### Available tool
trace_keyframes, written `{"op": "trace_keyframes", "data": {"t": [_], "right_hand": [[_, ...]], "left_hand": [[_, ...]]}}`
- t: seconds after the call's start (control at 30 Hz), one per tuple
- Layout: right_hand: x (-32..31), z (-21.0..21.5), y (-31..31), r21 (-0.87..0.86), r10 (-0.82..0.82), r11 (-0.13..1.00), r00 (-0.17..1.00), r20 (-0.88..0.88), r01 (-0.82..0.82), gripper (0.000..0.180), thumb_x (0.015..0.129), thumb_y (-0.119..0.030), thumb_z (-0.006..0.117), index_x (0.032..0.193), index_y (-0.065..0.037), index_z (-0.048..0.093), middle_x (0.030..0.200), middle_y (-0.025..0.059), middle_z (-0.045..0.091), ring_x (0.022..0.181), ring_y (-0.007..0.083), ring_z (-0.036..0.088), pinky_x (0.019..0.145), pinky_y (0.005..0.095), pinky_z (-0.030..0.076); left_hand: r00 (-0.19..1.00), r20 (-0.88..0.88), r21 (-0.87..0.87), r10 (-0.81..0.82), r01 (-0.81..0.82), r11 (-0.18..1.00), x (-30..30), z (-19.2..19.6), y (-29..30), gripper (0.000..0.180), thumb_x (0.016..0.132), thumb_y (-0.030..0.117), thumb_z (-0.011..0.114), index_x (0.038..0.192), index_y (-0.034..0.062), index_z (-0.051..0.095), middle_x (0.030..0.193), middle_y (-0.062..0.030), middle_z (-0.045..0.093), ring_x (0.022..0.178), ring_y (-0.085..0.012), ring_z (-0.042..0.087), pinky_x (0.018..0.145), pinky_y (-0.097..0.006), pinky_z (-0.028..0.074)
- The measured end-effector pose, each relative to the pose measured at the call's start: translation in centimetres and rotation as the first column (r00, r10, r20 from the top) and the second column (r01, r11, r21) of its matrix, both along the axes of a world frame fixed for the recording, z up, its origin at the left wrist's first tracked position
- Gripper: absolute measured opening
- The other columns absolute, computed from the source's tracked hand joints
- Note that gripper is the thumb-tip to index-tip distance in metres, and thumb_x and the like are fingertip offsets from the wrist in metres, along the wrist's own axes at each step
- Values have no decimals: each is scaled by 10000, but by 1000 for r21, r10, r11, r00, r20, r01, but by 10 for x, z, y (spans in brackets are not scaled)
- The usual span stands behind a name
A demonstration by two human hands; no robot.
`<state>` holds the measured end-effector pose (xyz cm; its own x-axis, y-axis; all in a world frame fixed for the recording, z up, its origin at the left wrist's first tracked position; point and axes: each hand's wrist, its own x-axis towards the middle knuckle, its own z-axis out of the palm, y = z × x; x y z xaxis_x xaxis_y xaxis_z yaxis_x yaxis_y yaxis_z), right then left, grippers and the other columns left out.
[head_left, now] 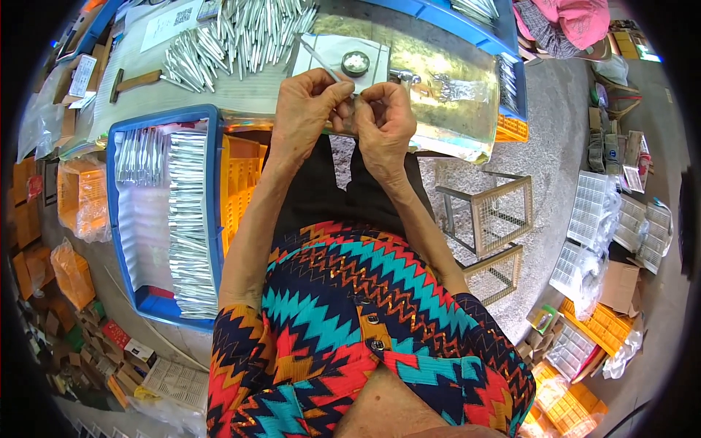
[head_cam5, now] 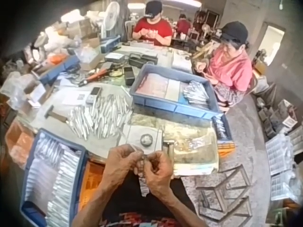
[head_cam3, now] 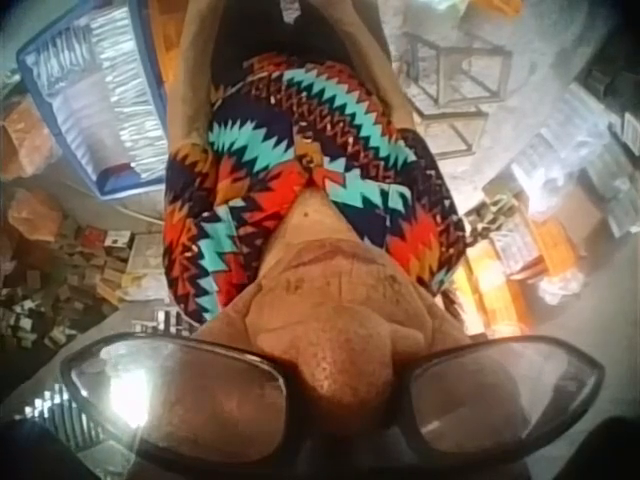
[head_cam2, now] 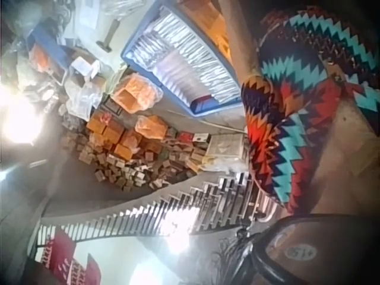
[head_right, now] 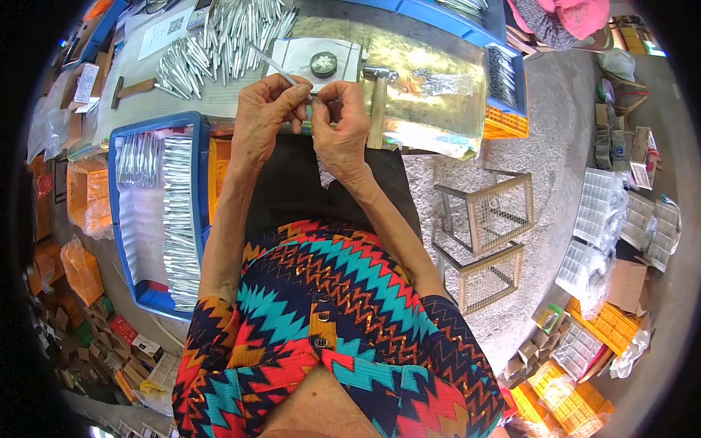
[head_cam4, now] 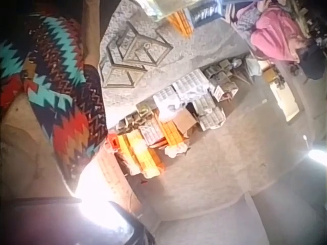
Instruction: Assembling small metal components using a hammer and a metal jig on a workbench.
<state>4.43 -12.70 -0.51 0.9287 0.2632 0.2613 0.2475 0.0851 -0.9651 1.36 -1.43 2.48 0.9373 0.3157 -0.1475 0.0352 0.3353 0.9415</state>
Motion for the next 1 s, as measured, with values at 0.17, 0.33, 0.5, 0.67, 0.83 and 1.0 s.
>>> {"op": "trace_keyframes", "data": {"t": [0.17, 0.33, 0.5, 0.67, 0.83, 1.0], "right_hand": [[-1, 10, 6, 120, 28, 993, 991, -135, -12, 118, 781, 47, 503, 858, -14, 438, 730, 10, 476, 548, 35, 468, 449, 176, 381], [6, 10, 5, 222, 91, 974, 964, -249, -34, 117, 785, 46, 492, 873, 4, 427, 738, 40, 492, 533, 53, 482, 428, 178, 377], [12, 19, 7, 346, 161, 937, 931, -329, -39, 141, 766, 53, 472, 897, 31, 425, 814, 111, 548, 538, 77, 498, 429, 185, 380], [27, 20, 8, 243, 104, 970, 948, -300, -29, 161, 757, 54, 448, 916, 40, 428, 856, 133, 563, 567, 93, 520, 451, 190, 394], [28, 16, -12, 204, 78, 979, 953, -293, -17, 158, 762, 33, 458, 919, 31, 442, 863, 132, 578, 590, 95, 528, 468, 193, 392], [19, 7, -44, 205, 91, 979, 919, -383, -11, 158, 771, 25, 462, 927, 13, 440, 828, 110, 569, 572, 78, 510, 443, 184, 376]], "left_hand": [[995, 66, 84, 70, -75, 994, 4, -4, 0, 77, 772, 22, 564, 797, -46, 592, 600, -47, 561, 496, -74, 515, 399, -176, 394], [991, 72, 175, 113, -124, 977, 11, -6, 1, 75, 770, 18, 559, 804, -34, 601, 623, -36, 580, 520, -61, 521, 424, -169, 396], [972, 172, 312, 162, -210, 927, 24, -7, 3, 75, 766, 9, 552, 791, -40, 603, 639, -32, 592, 536, -60, 520, 468, -179, 408], [967, 185, 338, 173, -228, 913, 44, -10, 5, 68, 758, 10, 553, 764, -39, 601, 626, -25, 584, 520, -60, 508, 465, -189, 398], [974, 138, 329, 182, -219, 919, 63, -27, 14, 78, 756, 60, 570, 759, -6, 613, 608, -13, 578, 488, -51, 519, 429, -182, 382], [982, 111, 352, 150, -180, 919, 72, -31, 16, 77, 758, 63, 569, 764, 4, 618, 604, -7, 575, 492, -44, 517, 432, -169, 377]]}}
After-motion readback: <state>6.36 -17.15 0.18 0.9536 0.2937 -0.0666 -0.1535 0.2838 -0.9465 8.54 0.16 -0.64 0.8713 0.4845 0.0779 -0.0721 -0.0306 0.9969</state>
